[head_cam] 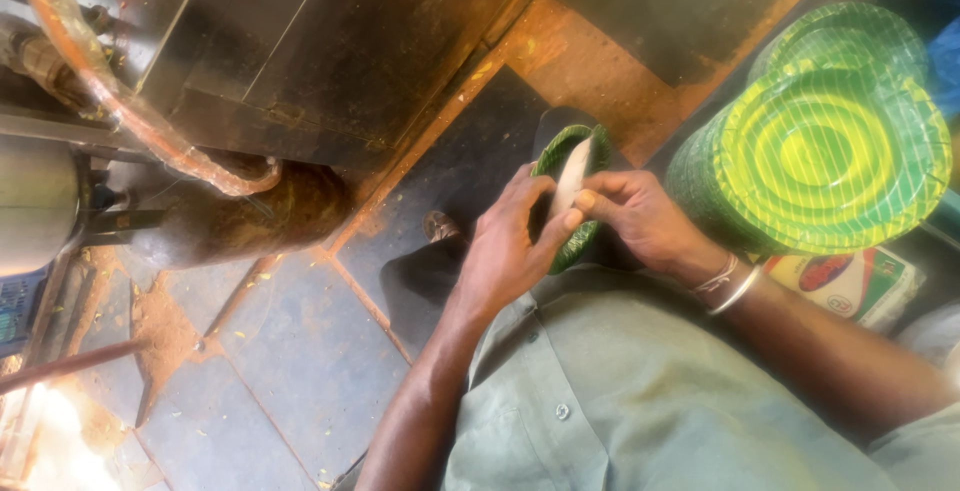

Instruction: The person repeatedly picks up green disposable plates from a stack and places them onto another stack. The action is continuous and repetitive, focusing on separating and restacking the plates one by one.

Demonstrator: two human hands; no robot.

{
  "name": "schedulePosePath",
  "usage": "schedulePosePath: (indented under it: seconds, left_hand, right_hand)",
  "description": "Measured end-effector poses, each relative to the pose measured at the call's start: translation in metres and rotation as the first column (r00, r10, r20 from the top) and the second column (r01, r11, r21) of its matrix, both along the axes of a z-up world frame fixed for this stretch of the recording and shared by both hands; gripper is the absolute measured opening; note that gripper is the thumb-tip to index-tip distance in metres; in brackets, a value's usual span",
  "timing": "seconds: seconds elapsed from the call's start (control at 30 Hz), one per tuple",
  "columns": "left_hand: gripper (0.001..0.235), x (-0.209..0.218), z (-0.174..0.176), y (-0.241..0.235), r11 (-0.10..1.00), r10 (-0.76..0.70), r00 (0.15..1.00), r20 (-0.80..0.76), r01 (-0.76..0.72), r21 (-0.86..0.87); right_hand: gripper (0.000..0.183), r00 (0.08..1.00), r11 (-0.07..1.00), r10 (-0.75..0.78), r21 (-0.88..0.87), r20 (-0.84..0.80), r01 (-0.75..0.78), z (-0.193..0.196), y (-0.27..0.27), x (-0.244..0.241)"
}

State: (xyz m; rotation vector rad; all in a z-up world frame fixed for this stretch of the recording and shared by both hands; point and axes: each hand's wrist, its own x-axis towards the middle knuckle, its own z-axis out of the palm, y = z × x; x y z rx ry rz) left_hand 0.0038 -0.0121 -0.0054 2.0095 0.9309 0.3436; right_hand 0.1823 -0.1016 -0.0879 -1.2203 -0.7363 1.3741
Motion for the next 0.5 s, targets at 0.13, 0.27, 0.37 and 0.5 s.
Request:
schedulePosePath:
  seconds: [0.13,0.27,0.37,0.5]
  left_hand:
    - [0.048,-0.004,0.001,0.007,1.0,0.004,0.998,-0.067,-0.004,0.0]
    - [0.041,-0.009,-0.005,0.006,0.999,0.053,0.998,-0.029,-0.053,-0.003]
    - [0.035,-0.007,-0.006,0.008,0.993,0.058,0.997,0.048,-0.063,0.099]
    - [0.034,-0.006,-0.005,0.007,0.994,0.059,0.998,0.002,-0.059,0.092]
  right_hand:
    - [0.024,0.977,0.995,0.098,-0.051,0.188,-0.09,-0.001,0.006,-0.006]
    - [0.023,0.987,0.992,0.112,0.048,0.114,-0.118,-0.003,0.011,-0.015]
    - [0.02,0.992,0.995,0.077,0.059,0.101,-0.083,-0.002,0.017,-0.025]
    - [0.015,0.961,0.999,0.011,-0.046,0.278,0.002,0.003,0.017,-0.036]
